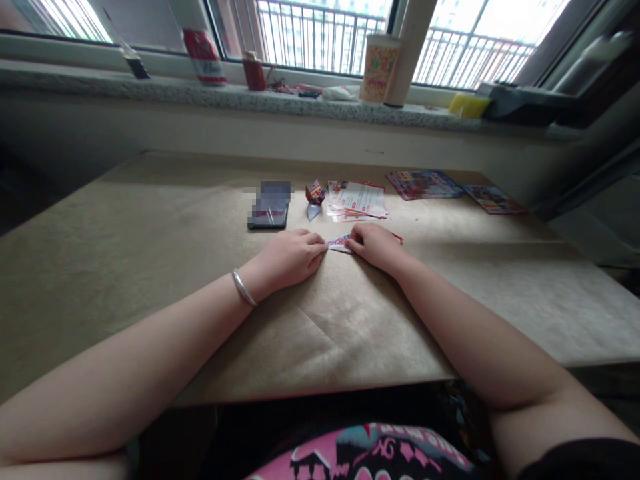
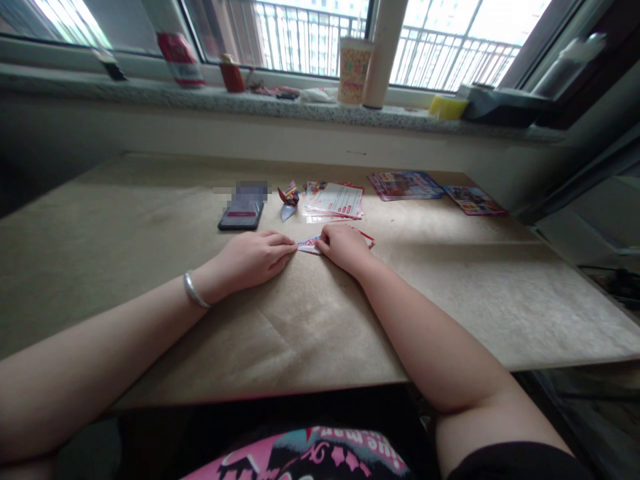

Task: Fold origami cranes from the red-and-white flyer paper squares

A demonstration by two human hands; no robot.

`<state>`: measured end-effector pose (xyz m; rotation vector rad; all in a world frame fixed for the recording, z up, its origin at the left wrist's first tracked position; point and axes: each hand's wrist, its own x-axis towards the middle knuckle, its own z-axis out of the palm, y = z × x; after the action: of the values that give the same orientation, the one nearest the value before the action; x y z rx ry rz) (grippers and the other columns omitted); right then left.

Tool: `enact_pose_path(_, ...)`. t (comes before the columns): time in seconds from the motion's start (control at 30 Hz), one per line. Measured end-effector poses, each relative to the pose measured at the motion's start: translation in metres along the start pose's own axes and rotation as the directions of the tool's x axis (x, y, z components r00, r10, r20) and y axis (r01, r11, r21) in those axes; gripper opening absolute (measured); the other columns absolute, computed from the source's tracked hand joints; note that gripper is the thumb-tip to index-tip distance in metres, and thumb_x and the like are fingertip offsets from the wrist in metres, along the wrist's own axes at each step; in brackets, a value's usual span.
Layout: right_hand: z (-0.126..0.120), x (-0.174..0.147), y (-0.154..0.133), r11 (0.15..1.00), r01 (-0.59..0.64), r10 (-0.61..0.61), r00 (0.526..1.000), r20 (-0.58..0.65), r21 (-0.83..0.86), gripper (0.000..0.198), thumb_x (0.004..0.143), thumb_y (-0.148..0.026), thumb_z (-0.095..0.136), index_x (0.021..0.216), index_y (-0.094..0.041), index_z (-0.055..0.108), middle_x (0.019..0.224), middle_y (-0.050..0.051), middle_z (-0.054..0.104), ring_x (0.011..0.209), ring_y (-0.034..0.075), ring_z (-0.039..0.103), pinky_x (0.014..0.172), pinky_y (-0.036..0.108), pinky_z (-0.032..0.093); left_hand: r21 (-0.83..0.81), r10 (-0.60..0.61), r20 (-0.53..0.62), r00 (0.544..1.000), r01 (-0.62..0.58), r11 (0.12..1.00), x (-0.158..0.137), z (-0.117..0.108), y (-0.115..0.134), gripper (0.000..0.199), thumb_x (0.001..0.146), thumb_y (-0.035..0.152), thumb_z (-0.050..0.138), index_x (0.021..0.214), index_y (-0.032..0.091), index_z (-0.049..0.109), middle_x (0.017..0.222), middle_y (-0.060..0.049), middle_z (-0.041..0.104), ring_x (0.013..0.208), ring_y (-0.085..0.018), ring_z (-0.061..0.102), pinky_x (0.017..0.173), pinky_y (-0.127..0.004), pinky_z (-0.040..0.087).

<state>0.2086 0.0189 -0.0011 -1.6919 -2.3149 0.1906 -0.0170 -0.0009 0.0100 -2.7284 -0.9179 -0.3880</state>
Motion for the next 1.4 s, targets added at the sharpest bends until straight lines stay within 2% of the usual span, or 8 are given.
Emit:
enact_pose_path(0.4, 0.002, 0.000, 0.002, 1.000, 0.004, -0.004, 1.000, -0.015, 0.009, 0.020, 0.088, -0.038, 0.057, 0.077, -0.021, 0.061, 0.087, 0.004, 0.071, 0.080, 0.019, 0.059, 0.063, 0.028, 0.033, 0.030, -0.061, 0.048, 0.997, 0.060, 0.998, -0.004, -0.002, -0.001, 0.032, 0.094, 0.023, 0.045, 0.108, 0.018, 0.073, 0.104, -0.007, 0.071, 0.093, -0.022, 0.066, 0.072, -0.032, 0.053)
enact_pose_path(0.53, 0.003, 0.000, 0.002, 1.000, 0.009, -0.009, 1.000, -0.024, -0.006, 0.021, 0.088, -0.039, 0.057, 0.078, -0.021, 0.061, 0.087, 0.005, 0.071, 0.079, 0.019, 0.059, 0.063, 0.028, 0.033, 0.066, -0.082, 0.047, 0.995, 0.079, 0.995, -0.004, -0.003, 0.000, 0.031, 0.092, 0.023, 0.047, 0.103, 0.019, 0.075, 0.099, -0.007, 0.071, 0.085, -0.022, 0.066, 0.067, -0.032, 0.051)
enact_pose_path(0.7, 0.004, 0.001, 0.003, 1.000, 0.007, -0.007, 1.000, -0.021, -0.024, 0.022, 0.089, -0.040, 0.058, 0.079, -0.021, 0.062, 0.089, 0.005, 0.071, 0.081, 0.019, 0.060, 0.063, 0.028, 0.033, 0.093, -0.104, 0.078, 0.992, 0.096, 0.991, -0.002, -0.007, 0.001, 0.031, 0.090, 0.022, 0.046, 0.095, 0.017, 0.076, 0.091, -0.009, 0.070, 0.081, -0.023, 0.066, 0.071, -0.036, 0.050)
enact_pose_path(0.93, 0.004, 0.001, 0.002, 1.000, 0.014, -0.014, 0.999, -0.031, -0.020, 0.021, 0.088, -0.038, 0.058, 0.078, -0.021, 0.062, 0.088, 0.005, 0.071, 0.079, 0.019, 0.060, 0.062, 0.028, 0.033, 0.091, -0.113, 0.073, 0.991, 0.106, 0.990, -0.005, -0.004, 0.003, 0.030, 0.092, 0.024, 0.046, 0.098, 0.016, 0.074, 0.094, -0.009, 0.069, 0.084, -0.023, 0.065, 0.073, -0.035, 0.050)
enact_pose_path(1.13, 0.001, 0.000, -0.001, 1.000, 0.000, 0.001, 1.000, -0.016, 0.009, 0.021, 0.089, -0.037, 0.059, 0.078, -0.020, 0.063, 0.088, 0.005, 0.071, 0.081, 0.019, 0.060, 0.064, 0.028, 0.034, 0.062, -0.081, 0.046, 0.996, 0.078, 0.995, -0.005, -0.002, 0.004, 0.027, 0.093, 0.029, 0.049, 0.098, 0.015, 0.072, 0.099, -0.010, 0.069, 0.086, -0.022, 0.064, 0.074, -0.035, 0.051)
enact_pose_path(1.23, 0.000, -0.001, -0.002, 1.000, 0.021, -0.021, 0.999, -0.026, -0.010, 0.021, 0.089, -0.037, 0.059, 0.078, -0.020, 0.064, 0.088, 0.006, 0.071, 0.083, 0.019, 0.060, 0.067, 0.029, 0.036, 0.028, -0.063, 0.029, 0.998, 0.063, 0.998, -0.005, -0.001, 0.004, 0.028, 0.094, 0.030, 0.049, 0.107, 0.016, 0.070, 0.103, -0.009, 0.068, 0.092, -0.023, 0.064, 0.079, -0.035, 0.052)
enact_pose_path(1.4, -0.001, -0.003, -0.003, 0.993, 0.066, -0.071, 0.996, -0.047, -0.101, 0.022, 0.091, -0.037, 0.057, 0.081, -0.019, 0.066, 0.089, 0.008, 0.071, 0.087, 0.023, 0.060, 0.072, 0.031, 0.038, -0.058, 0.039, 0.037, 0.999, -0.037, 0.998, -0.002, 0.005, 0.004, 0.035, 0.095, 0.033, 0.051, 0.122, 0.015, 0.063, 0.115, -0.011, 0.066, 0.106, -0.024, 0.060, 0.093, -0.037, 0.050)
